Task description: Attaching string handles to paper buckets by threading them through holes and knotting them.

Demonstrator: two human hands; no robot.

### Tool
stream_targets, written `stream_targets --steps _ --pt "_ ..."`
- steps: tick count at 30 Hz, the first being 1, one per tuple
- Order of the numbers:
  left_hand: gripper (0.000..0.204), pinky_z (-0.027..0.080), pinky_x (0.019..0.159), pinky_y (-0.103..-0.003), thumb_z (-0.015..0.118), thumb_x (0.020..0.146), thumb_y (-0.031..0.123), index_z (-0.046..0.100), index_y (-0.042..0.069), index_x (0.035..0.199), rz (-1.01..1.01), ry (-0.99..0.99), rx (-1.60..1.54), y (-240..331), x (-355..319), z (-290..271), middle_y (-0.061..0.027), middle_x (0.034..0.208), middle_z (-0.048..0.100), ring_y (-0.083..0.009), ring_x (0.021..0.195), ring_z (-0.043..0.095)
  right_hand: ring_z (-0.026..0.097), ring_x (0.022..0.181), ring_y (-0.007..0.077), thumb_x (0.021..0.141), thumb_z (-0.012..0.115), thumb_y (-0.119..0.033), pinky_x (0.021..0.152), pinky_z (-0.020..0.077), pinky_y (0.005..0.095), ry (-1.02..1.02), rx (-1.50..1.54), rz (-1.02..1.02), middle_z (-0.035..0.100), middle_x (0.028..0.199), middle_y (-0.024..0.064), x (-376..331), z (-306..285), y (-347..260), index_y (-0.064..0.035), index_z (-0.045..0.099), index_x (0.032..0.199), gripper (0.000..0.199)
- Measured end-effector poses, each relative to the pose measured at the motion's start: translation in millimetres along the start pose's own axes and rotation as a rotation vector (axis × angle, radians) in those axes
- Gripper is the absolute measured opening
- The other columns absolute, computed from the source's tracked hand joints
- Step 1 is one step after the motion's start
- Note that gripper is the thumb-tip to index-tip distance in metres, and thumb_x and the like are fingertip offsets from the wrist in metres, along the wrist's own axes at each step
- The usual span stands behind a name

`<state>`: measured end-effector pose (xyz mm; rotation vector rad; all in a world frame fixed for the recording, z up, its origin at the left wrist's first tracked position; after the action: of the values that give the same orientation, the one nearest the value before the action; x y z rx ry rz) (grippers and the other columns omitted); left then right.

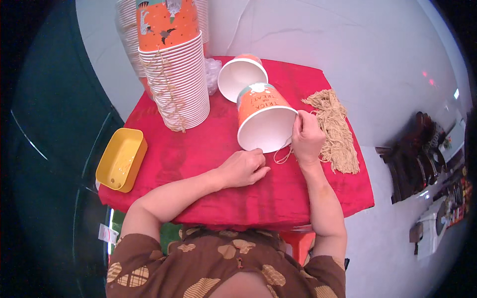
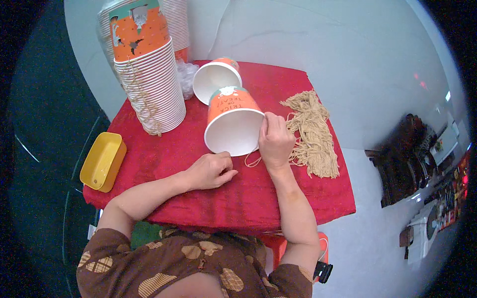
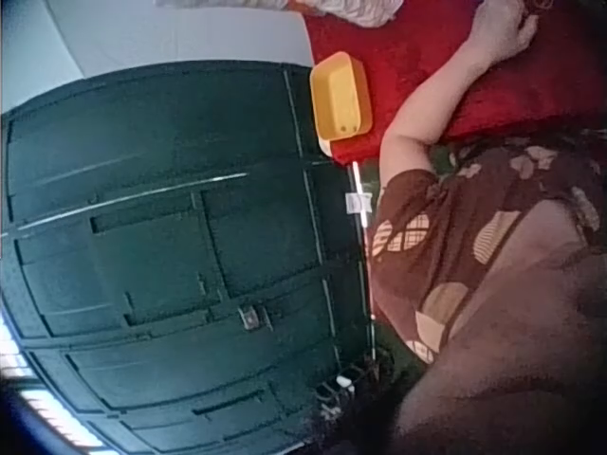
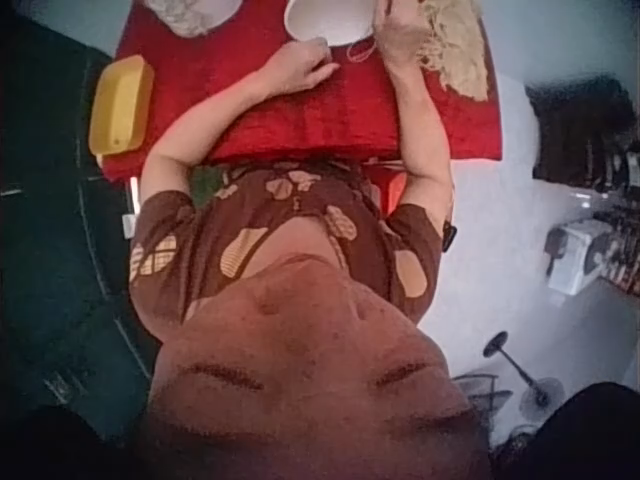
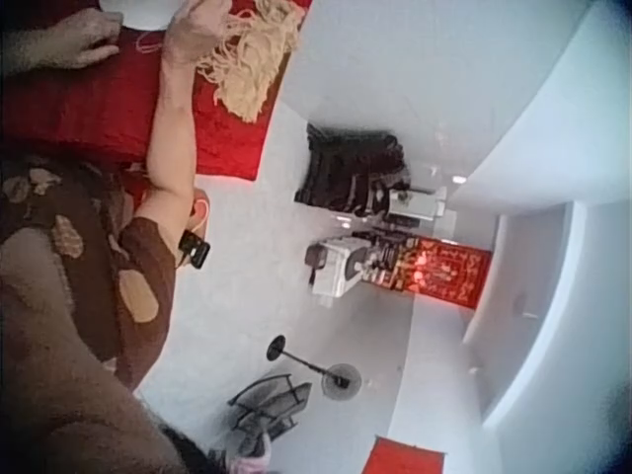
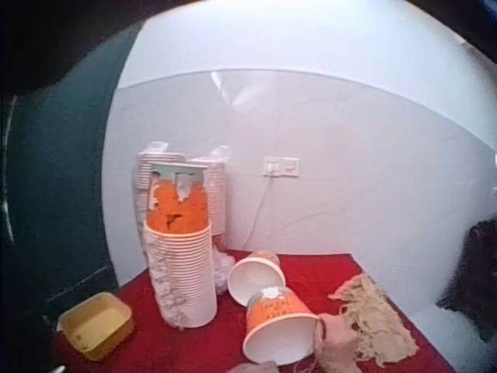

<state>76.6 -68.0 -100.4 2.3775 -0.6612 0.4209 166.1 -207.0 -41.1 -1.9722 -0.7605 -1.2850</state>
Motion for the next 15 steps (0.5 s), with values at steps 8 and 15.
stream_targets --steps 8,15 --pt "0.060 0.051 0.061 -0.049 0.064 0.082 0.052 0.063 -0.003 0.059 -0.530 -0.224 0.261 -9.5 -7.9 -35.4 -0.0227 0.062 0.062 -0.0388 0.063 0.064 0.058 0.056 0.0229 0.075 0.066 0.002 0.047 0.0467 0.0345 0.041 -0.089 -0.278 0.056 0.073 0.0072 8.5 -15.6 -21.0 -0.0048 0.063 0.101 0.027" --pt "0.062 0.053 0.063 -0.047 0.065 0.076 0.059 0.070 -0.002 0.069 -0.688 -0.128 0.268 -31.3 -12.8 -53.7 -0.0197 0.066 0.066 -0.0349 0.067 0.067 0.060 0.058 0.0241 0.070 0.067 0.005 0.049 0.0475 0.0347 0.012 0.052 -0.423 0.060 0.075 0.0089 -0.6 -11.1 -66.4 -0.0036 0.064 0.106 0.037"
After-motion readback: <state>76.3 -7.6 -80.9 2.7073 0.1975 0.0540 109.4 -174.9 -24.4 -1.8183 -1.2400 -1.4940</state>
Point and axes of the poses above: each hand's wrist, its own x-axis towards the middle knuckle, its own z-axis out of the palm, y = z × x, the point moved 6 cm from there along x, towards the middle knuckle
